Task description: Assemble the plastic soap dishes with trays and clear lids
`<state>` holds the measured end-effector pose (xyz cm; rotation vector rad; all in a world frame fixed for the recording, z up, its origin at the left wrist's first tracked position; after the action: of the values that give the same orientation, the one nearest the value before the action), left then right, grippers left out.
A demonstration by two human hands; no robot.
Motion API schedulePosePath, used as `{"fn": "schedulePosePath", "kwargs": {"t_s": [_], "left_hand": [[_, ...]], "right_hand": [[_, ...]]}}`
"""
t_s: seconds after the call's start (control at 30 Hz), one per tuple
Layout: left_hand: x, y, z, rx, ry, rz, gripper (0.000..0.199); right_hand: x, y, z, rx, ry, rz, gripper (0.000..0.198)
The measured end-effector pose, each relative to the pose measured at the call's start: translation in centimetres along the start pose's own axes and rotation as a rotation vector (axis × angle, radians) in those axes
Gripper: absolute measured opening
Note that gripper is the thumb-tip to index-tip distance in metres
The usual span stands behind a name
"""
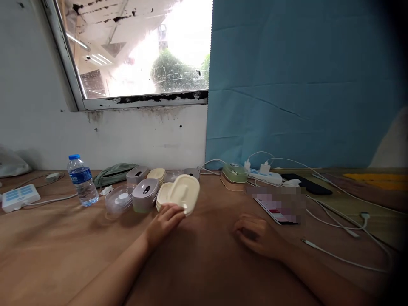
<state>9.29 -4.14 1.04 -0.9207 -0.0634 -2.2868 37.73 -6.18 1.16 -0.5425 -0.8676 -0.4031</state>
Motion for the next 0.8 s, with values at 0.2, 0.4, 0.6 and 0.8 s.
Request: {"fn": "schedulePosePath", "kwargs": {"t_s": [0.2, 0.4, 0.6, 0.8], "left_hand": [[-0.4, -3.1, -1.2, 0.252, -0.014, 0.017, 0.010], [-1.2, -3.7, -1.1, 0.333, -0.097, 0.020, 0.010], [-1.5, -3.9, -1.0, 0.394, -0.107, 0.000, 0.009], [-1.8, -4.2, -1.3, 0.416, -0.113, 0.001, 0.011]], "right_hand": [[-0.4, 0.0, 0.1, -0.017, -0.025, 0.040, 0.013], [-0.7, 0.3, 0.2, -0.050, -0.023, 0.038, 0.012], [-0.8, 0.4, 0.3, -0.056, -0.011, 0.065, 0.012], [-0.8, 0.7, 0.2, -0.062, -0.010, 0.065, 0.012]]}}
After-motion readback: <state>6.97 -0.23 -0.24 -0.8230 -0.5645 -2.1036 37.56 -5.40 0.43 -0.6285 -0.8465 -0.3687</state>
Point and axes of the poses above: each hand's wrist, its own z-axis towards the middle knuckle, its own x-axis out of the back of the hand, y = z × x, the point moved 2 cm from there along z, towards the middle knuckle, and after that the axes turned 4 degrees about z, right-handed, at the moved point
